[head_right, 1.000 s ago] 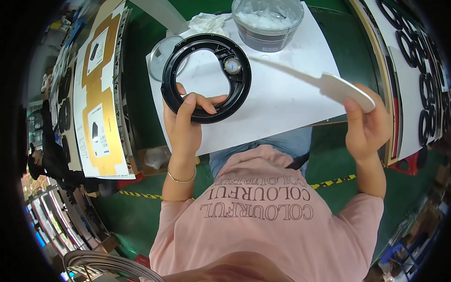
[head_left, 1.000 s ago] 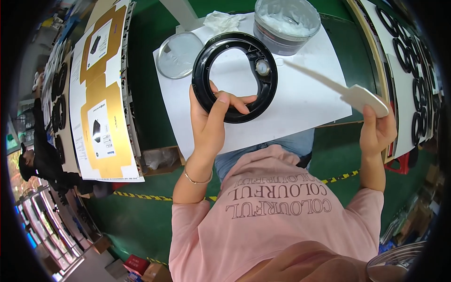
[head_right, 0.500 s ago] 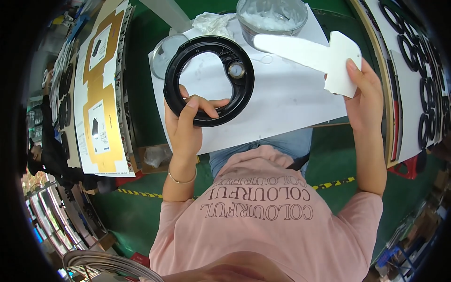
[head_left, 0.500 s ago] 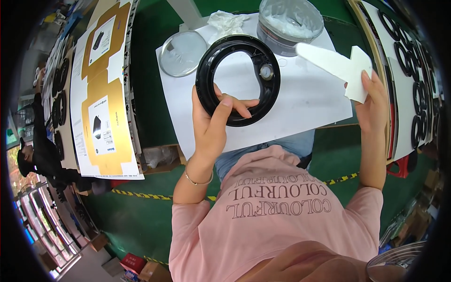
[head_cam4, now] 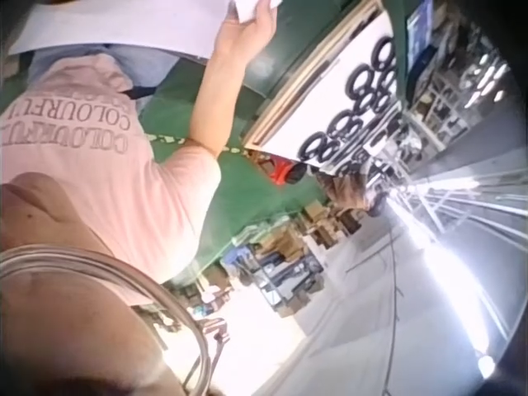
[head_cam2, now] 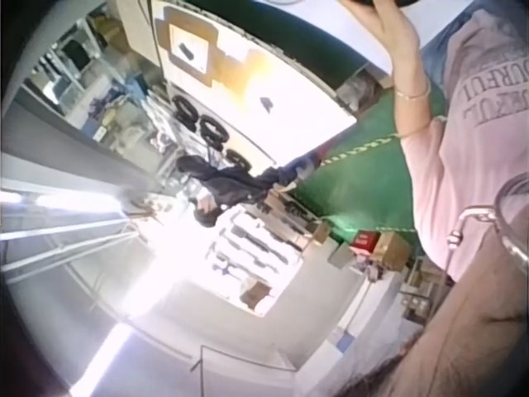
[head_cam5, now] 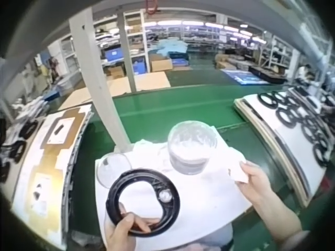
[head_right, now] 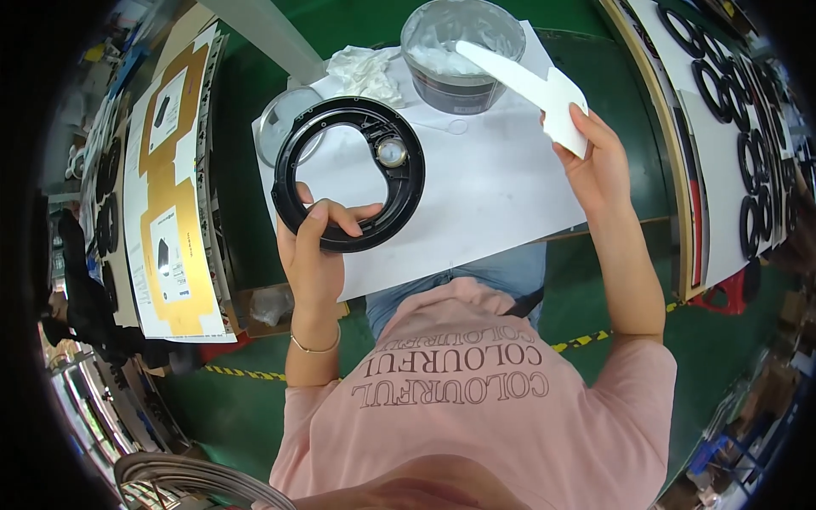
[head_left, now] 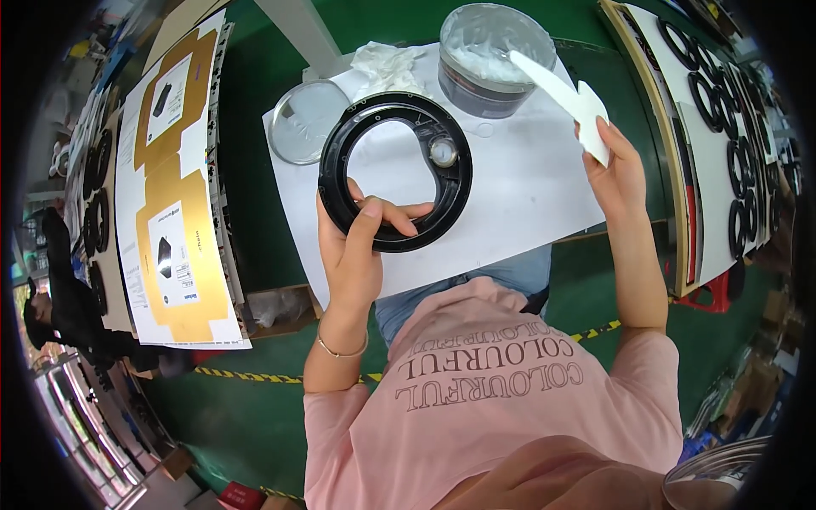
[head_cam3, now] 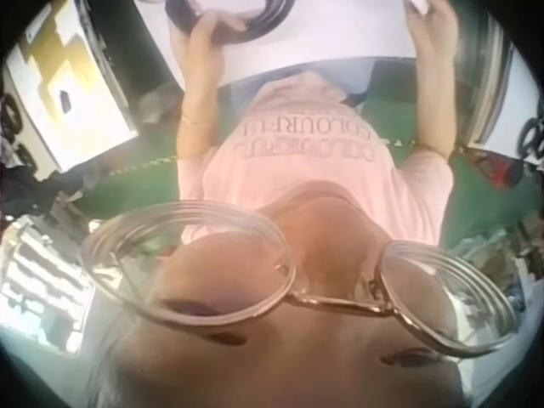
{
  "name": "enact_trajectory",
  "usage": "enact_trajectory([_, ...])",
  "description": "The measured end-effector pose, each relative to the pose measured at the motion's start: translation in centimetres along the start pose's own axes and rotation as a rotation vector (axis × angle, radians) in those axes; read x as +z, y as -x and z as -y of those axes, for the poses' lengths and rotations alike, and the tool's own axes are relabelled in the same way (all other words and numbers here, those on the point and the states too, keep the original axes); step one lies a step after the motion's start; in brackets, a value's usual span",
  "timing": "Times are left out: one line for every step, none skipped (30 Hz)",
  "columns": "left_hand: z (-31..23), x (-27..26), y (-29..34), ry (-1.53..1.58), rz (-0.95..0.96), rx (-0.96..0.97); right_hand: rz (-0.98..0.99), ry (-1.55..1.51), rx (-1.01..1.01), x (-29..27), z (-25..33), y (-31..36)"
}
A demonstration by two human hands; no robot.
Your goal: Applying a white substance, likely lubricant or sealant, to black ring-shaped components using a spatula.
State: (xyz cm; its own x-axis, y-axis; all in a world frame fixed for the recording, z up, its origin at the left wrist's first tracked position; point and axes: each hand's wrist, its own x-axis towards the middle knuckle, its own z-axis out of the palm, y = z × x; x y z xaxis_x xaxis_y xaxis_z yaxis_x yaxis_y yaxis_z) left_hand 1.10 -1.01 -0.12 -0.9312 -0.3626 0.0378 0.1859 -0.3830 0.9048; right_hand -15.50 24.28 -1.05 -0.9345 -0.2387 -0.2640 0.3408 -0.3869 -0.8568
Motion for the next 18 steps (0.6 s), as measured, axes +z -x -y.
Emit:
enact_trajectory([0.0, 0.0, 0.0, -0.003, 0.005, 0.004, -0.086, 0.011, 0.017, -0.1, -0.1, -0.2])
enact_trajectory([0.0, -0.1, 0.0, 0.006, 0.003, 0.003, -0.147, 0.104, -0.037, -0.3, -0.2, -0.4])
enact_trajectory([0.0, -0.1, 0.0, 0.015, -0.001, -0.004, -0.206, 0.198, -0.09, -0.7, -0.3, -0.5])
enact_trajectory([-0.1, -0.2, 0.0, 0.015, -0.001, 0.003, -0.205, 0.197, -0.091, -1.3, -0.1, -0.4])
enact_trajectory([-0.1, -0.2, 0.0, 0.018, -0.008, -0.001, -0.233, 0.232, -0.118, -1.9, 0.1, -0.2])
enact_trajectory([-0.2, -0.2, 0.0, 0.02, -0.011, -0.009, -0.281, 0.273, -0.149, -2.6, 0.4, 0.1])
enact_trajectory([-0.1, -0.2, -0.1, 0.023, -0.017, -0.009, -0.264, 0.27, -0.142, -3.2, 0.7, 0.5])
enact_trajectory([-0.1, -0.2, -0.2, 0.023, -0.012, -0.007, -0.245, 0.312, -0.154, -3.8, 1.0, 0.9])
enact_trajectory([-0.1, -0.1, -0.4, 0.019, -0.007, -0.011, -0.256, 0.364, -0.151, -4.2, 1.4, 1.3])
enact_trajectory([-0.1, 0.0, -0.4, 0.02, -0.007, -0.007, -0.268, 0.375, -0.142, -4.4, 1.8, 1.6])
enact_trajectory([0.0, 0.1, -0.5, 0.029, -0.005, -0.016, -0.233, 0.36, -0.164, -4.5, 2.1, 2.0])
enact_trajectory([0.1, 0.3, -0.5, 0.037, -0.002, -0.028, -0.215, 0.339, -0.243, -4.4, 2.4, 2.4])
enact_trajectory([0.1, 0.5, -0.5, 0.031, -0.013, -0.029, -0.195, 0.317, -0.32, -4.1, 2.8, 2.9])
enact_trajectory([0.2, 0.7, -0.6, 0.034, 0.007, -0.026, -0.177, 0.34, -0.431, -3.7, 2.8, 3.5])
enact_trajectory([0.2, 0.8, -0.7, 0.034, 0.026, -0.026, -0.208, 0.352, -0.399, -3.1, 2.7, 4.2])
enact_trajectory([0.2, 1.0, -0.7, 0.026, 0.047, -0.01, -0.198, 0.504, -0.532, -2.4, 2.5, 4.9])
enact_trajectory([0.2, 1.1, -0.6, 0.023, 0.051, 0.0, -0.206, 0.642, -0.651, -1.7, 2.5, 5.7])
enact_trajectory([0.1, 1.2, -0.5, -0.001, 0.046, 0.001, -0.068, 0.83, -0.858, -1.0, 2.4, 6.6])
